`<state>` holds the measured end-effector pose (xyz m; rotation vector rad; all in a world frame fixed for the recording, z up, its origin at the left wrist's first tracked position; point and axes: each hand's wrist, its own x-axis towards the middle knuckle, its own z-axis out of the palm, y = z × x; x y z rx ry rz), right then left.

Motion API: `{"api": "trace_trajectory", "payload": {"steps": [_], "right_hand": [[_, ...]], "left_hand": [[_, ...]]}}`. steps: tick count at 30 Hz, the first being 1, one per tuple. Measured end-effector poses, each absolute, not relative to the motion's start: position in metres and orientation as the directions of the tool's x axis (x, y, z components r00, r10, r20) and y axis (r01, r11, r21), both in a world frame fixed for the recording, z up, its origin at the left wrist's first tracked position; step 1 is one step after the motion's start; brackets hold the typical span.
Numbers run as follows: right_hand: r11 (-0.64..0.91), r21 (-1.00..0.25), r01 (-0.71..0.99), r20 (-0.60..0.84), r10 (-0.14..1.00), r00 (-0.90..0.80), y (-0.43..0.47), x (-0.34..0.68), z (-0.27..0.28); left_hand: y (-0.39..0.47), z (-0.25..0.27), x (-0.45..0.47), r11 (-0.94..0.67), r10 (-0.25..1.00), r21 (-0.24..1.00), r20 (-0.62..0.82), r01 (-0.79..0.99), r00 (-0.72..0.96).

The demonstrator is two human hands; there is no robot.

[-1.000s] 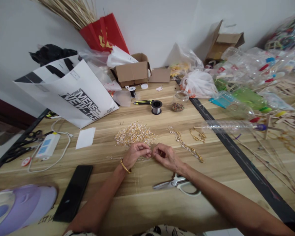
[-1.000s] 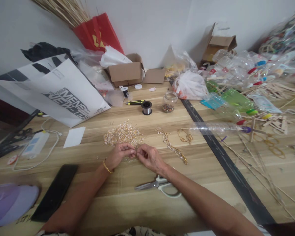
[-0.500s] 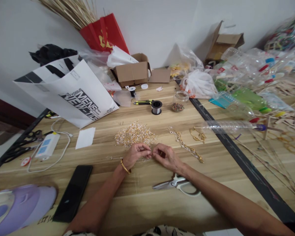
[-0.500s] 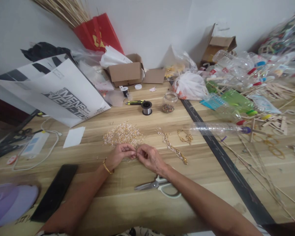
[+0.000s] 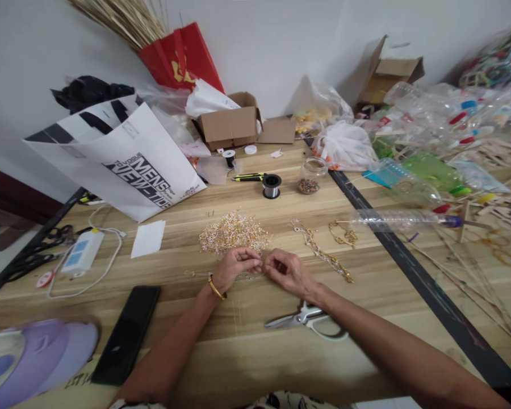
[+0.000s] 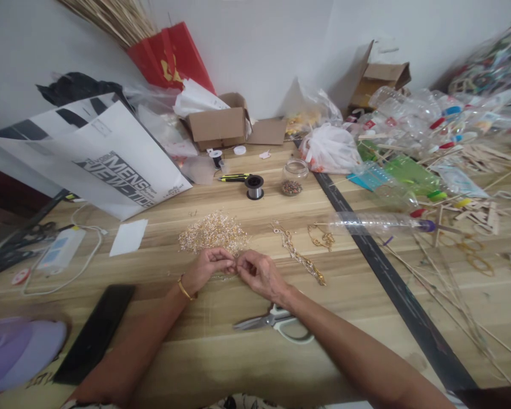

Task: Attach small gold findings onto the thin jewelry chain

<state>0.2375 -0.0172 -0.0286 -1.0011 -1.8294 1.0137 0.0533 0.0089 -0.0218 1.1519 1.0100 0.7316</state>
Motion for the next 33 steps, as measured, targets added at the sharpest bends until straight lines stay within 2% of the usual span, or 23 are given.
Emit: {"api": "trace_trajectory", "payload": {"steps": [33], "right_hand": [[0.365, -0.891, 0.271, 0.254, 0.894, -0.368, -0.0175, 0.2372, -0.0274]], "left_hand": [[0.0089, -0.0207, 0.0542, 0.293, 0.881, 0.956, -0.273, 0.007, 0.387]]}}
